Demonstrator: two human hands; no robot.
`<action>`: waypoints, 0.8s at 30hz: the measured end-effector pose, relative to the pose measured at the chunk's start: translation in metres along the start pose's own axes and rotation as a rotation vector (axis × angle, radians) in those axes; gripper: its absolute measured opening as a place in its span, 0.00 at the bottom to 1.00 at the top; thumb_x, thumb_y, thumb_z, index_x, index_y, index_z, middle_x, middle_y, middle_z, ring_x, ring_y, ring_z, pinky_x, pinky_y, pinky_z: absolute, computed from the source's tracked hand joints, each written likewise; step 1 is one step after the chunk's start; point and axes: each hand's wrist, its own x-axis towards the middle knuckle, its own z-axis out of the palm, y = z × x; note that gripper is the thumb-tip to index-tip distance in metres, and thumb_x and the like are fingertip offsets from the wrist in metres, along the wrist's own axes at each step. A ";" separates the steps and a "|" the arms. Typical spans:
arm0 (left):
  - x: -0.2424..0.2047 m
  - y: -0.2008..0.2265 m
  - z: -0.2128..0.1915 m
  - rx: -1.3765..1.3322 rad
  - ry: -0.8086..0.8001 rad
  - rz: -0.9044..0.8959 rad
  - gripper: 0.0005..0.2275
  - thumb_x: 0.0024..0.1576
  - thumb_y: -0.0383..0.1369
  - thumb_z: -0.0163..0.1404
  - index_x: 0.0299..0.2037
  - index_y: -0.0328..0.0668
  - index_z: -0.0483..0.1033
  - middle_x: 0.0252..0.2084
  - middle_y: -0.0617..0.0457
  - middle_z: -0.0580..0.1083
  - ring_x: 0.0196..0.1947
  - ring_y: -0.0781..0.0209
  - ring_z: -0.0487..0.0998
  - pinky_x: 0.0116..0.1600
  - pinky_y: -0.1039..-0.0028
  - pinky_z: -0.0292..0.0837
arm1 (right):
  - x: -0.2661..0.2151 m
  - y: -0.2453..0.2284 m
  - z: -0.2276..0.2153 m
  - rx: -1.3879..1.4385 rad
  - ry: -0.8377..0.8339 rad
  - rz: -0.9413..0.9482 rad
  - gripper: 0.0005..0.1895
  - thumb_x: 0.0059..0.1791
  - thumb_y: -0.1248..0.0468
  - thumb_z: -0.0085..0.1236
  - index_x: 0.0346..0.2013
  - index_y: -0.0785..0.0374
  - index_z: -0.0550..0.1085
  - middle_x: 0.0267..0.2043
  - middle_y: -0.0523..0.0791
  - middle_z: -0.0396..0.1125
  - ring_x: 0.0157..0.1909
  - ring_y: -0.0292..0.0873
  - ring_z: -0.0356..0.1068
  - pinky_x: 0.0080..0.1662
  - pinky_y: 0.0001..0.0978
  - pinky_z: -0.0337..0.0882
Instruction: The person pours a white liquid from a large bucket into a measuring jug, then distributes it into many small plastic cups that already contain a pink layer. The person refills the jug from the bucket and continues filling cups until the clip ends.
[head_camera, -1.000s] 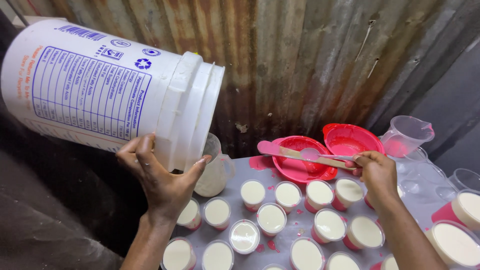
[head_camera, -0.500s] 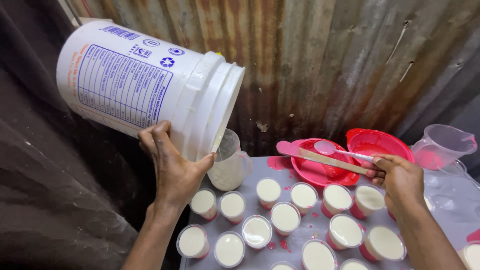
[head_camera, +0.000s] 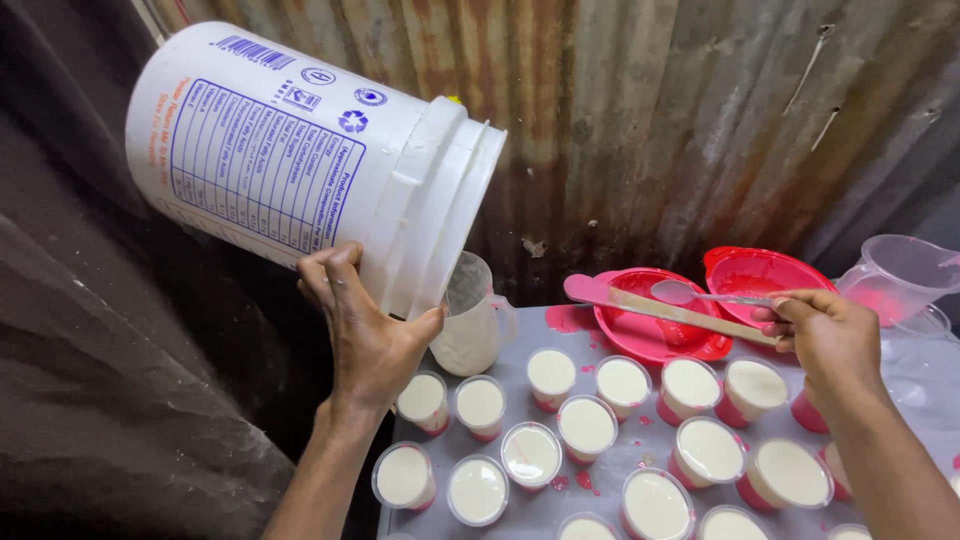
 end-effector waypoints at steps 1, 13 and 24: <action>0.000 0.001 0.000 -0.005 0.003 0.020 0.41 0.40 0.32 0.74 0.60 0.39 0.57 0.60 0.42 0.56 0.65 0.41 0.59 0.72 0.47 0.65 | 0.000 -0.003 -0.001 -0.012 -0.001 -0.005 0.06 0.62 0.71 0.56 0.48 0.67 0.81 0.42 0.52 0.80 0.35 0.41 0.75 0.35 0.27 0.70; -0.005 0.011 0.006 0.123 0.007 0.099 0.40 0.39 0.32 0.74 0.58 0.41 0.59 0.59 0.44 0.58 0.63 0.43 0.62 0.70 0.53 0.66 | 0.033 0.001 0.004 -0.130 -0.160 -0.059 0.10 0.60 0.74 0.54 0.47 0.70 0.83 0.41 0.51 0.80 0.38 0.40 0.71 0.37 0.30 0.66; 0.000 0.020 0.004 0.139 0.004 0.091 0.39 0.40 0.34 0.74 0.58 0.40 0.60 0.60 0.45 0.58 0.64 0.46 0.63 0.69 0.56 0.68 | 0.053 0.003 0.004 -0.176 -0.209 0.007 0.08 0.58 0.71 0.59 0.45 0.65 0.85 0.40 0.48 0.80 0.37 0.39 0.71 0.38 0.32 0.66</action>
